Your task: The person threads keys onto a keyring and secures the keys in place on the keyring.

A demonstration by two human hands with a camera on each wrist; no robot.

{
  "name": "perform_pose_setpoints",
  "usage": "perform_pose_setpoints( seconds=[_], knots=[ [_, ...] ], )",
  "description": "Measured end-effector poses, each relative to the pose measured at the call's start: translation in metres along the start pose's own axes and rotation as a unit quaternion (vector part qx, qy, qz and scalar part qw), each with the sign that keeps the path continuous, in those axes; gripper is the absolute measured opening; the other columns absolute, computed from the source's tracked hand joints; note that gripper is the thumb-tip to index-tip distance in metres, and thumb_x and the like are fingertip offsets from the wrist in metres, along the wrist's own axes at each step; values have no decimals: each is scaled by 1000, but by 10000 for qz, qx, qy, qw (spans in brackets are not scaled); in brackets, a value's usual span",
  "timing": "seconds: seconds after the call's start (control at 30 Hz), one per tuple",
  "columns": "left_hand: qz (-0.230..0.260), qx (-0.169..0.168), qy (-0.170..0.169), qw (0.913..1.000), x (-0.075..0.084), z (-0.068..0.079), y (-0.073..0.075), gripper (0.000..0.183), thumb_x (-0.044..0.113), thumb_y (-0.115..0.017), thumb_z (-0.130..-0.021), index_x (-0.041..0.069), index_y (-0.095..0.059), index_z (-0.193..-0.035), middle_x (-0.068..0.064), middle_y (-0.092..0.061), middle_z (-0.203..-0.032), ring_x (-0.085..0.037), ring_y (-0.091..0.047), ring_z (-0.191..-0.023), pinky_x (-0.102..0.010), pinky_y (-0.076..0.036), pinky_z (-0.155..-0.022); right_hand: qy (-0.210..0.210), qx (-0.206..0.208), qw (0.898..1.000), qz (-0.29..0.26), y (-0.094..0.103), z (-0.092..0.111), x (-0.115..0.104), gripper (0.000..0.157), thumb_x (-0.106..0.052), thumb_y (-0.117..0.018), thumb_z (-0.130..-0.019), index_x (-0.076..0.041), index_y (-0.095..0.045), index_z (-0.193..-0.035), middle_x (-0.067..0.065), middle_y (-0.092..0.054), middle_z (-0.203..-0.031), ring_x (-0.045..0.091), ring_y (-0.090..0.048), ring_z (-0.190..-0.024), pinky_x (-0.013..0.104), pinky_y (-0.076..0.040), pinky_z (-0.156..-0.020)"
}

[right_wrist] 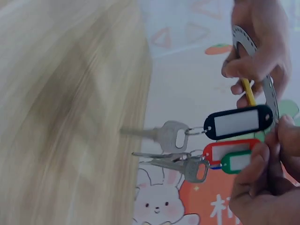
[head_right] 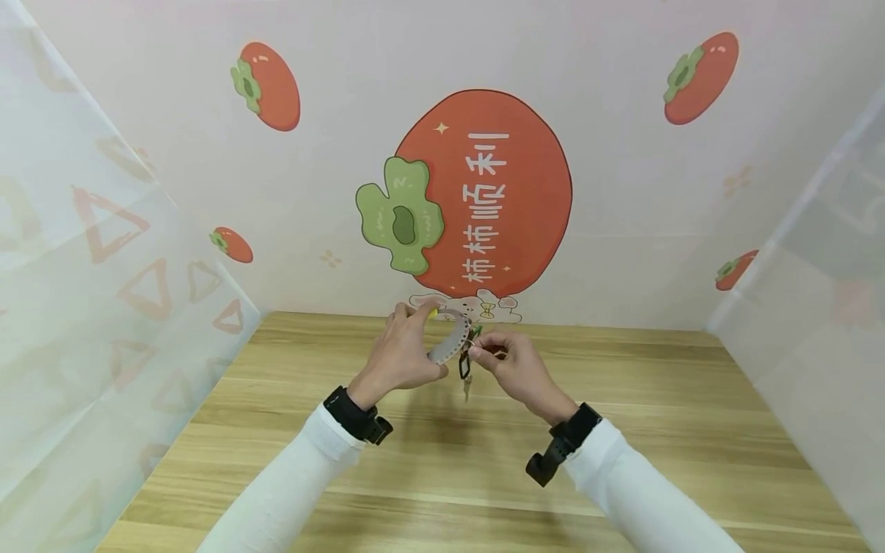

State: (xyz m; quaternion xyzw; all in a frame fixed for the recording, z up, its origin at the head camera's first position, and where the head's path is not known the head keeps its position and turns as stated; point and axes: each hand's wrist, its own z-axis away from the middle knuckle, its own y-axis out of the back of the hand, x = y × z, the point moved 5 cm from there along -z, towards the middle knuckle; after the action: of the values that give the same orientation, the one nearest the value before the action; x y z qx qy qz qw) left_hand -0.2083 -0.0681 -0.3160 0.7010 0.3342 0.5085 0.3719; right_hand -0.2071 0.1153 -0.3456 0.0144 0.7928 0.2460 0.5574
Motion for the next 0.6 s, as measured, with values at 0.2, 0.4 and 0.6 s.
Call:
perform_pose_setpoints(
  seconds=[0.2, 0.4, 0.6],
  knots=[
    [21, -36, -33, 10000, 2, 0, -1, 93, 20, -87, -64, 15, -48, -149, -23, -44, -131, -31, -49, -97, -38, -44, -61, -651, -346, 9967, -351, 3, -1, 6, 20, -13, -59, -103, 4, -68, -107, 11, -62, -97, 26, -55, -89, 33, -48, -79],
    [-97, 21, 10, 9999, 4, -1, -2, 92, 20, -86, -66, 13, -47, -149, -24, -43, -134, -33, -49, -100, -39, -47, -63, 396, 748, 9919, 946, 2, 3, -7, 9, -10, -70, -96, -3, -75, -99, 3, -69, -87, 18, -62, -75, 28, -51, -66],
    [-188, 193, 75, 9996, 7, -2, -4, 92, 27, -89, -67, 10, -48, -148, -27, -44, -135, -37, -51, -104, -46, -51, -65, 1389, 1982, 9501, 1967, -2, 9, -20, 9, -5, -81, -84, -2, -76, -92, 4, -72, -78, 13, -68, -67, 30, -57, -60]
  ],
)
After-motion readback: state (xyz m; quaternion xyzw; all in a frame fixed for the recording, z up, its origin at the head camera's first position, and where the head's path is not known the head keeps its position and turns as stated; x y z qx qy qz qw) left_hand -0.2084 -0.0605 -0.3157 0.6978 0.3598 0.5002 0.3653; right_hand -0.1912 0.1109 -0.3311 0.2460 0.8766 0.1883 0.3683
